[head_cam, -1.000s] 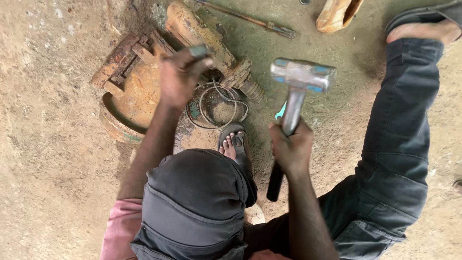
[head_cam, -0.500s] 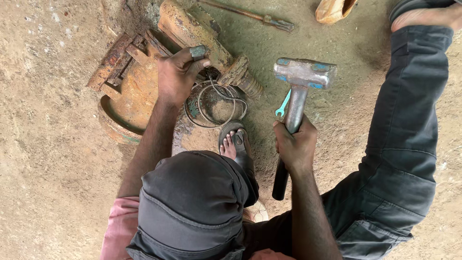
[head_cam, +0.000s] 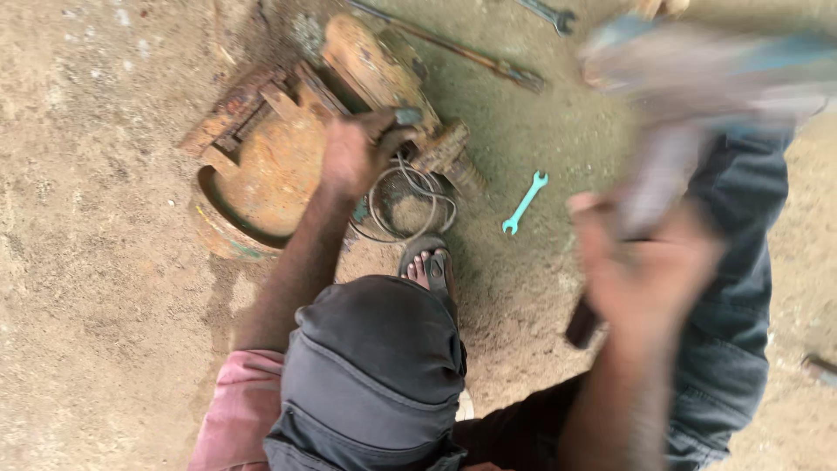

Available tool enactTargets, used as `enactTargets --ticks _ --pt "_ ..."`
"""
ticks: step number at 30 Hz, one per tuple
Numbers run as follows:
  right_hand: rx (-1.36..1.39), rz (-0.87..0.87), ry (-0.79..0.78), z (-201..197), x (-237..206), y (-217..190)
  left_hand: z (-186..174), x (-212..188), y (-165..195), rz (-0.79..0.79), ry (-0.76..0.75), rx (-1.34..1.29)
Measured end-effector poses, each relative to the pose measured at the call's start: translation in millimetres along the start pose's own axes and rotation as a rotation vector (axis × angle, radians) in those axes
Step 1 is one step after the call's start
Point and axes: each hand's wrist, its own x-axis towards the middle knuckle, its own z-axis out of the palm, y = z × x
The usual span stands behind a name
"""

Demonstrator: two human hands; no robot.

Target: The person uses a wrench and hammer to loosen and remove bolts from a rusty cylindrical machine part. They repeatedly strike the bolts with a hammer and adjust the wrench, eventually detaching a section of the machine.

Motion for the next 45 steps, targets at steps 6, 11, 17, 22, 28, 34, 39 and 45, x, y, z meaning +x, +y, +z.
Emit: enactTargets --ticks 6,11,17,22,28,34,39,45 --pt "0.176 -0.14 0.149 -14 56 -28 8 0 -11 -0.153 -0.128 -0.016" --pt "-0.65 0.13 -0.498 92 24 -9 9 -3 -5 0.015 -0.066 0.076" --pt "-0.221 0.282 -0.412 87 -28 19 -9 -5 9 -0.036 0.043 -0.075" --pt "-0.031 0.347 -0.254 71 -40 19 -24 7 8 -0.076 0.105 -0.219" --pt "0.01 0.505 -0.235 62 -45 36 -21 8 15 -0.17 0.018 -0.105" --pt "0.001 0.546 -0.255 61 -46 42 -15 7 8 -0.192 -0.04 -0.12" --pt "-0.009 0.554 -0.253 62 -46 44 -11 10 -5 -0.241 -0.046 -0.11" --pt "-0.043 0.56 -0.275 63 -47 40 -4 11 -13 -0.248 -0.034 -0.177"
